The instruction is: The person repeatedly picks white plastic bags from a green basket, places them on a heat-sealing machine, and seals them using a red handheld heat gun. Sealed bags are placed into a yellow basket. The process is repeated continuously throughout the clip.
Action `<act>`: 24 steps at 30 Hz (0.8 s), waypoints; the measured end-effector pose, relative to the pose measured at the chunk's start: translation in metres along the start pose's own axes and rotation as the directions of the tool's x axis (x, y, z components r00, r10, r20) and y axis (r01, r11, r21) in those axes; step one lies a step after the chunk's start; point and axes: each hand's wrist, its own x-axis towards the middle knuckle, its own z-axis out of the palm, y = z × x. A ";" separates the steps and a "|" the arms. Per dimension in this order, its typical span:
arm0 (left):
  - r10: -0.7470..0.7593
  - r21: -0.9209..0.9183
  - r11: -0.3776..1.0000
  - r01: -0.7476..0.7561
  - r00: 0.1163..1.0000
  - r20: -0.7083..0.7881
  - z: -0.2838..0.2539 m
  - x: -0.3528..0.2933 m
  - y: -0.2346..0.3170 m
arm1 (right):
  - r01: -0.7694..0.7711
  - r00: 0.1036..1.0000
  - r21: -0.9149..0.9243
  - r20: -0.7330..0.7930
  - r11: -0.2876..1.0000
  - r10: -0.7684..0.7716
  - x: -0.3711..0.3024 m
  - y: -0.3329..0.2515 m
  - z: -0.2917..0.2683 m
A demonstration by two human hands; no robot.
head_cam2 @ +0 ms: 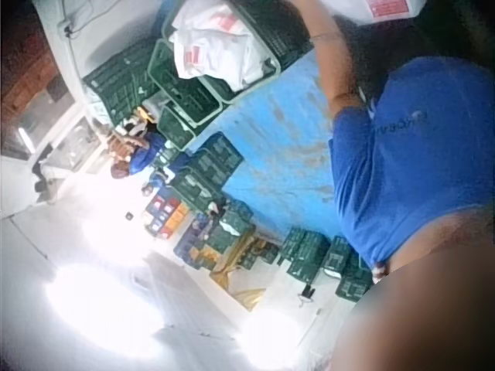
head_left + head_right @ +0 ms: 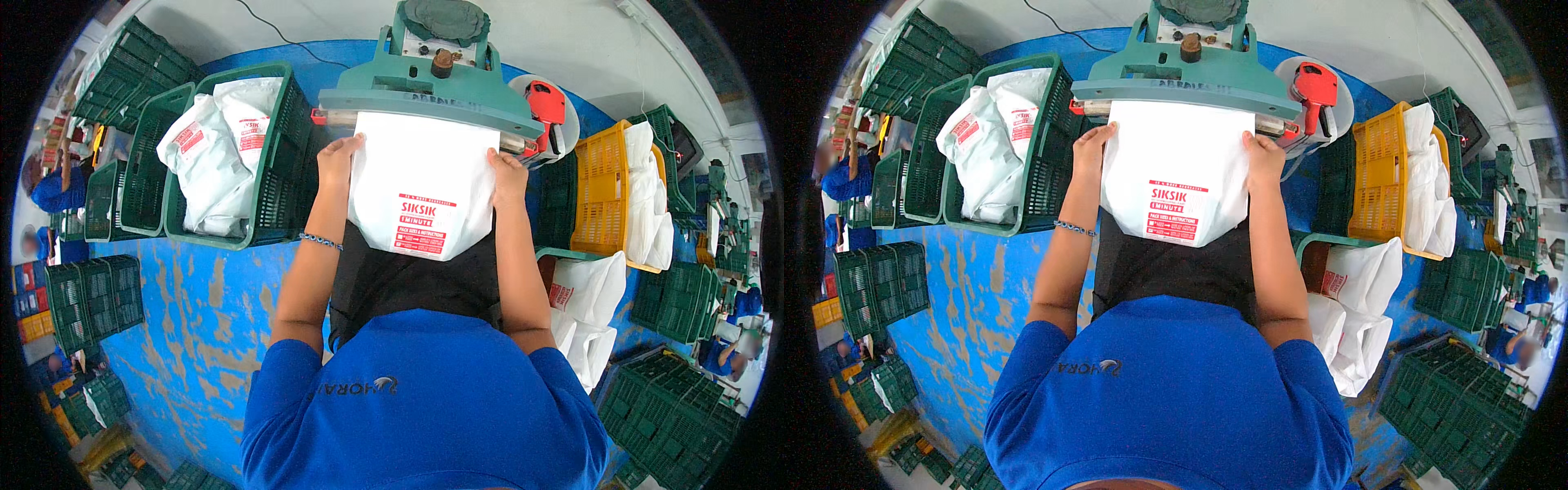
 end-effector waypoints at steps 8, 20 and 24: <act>0.060 -0.066 0.996 -0.060 0.998 0.004 0.019 0.027 0.006 | 0.138 0.987 -0.003 -0.081 0.990 -0.138 0.021 -0.013 0.004; 0.041 -0.156 0.987 -0.038 0.999 0.018 0.016 0.035 -0.002 | 0.303 0.937 -0.039 -0.170 0.952 -0.305 0.017 -0.005 0.008; 0.011 -0.154 0.988 0.001 0.997 0.076 0.013 0.026 0.002 | 0.297 0.938 -0.074 -0.162 0.952 -0.306 0.017 -0.003 0.004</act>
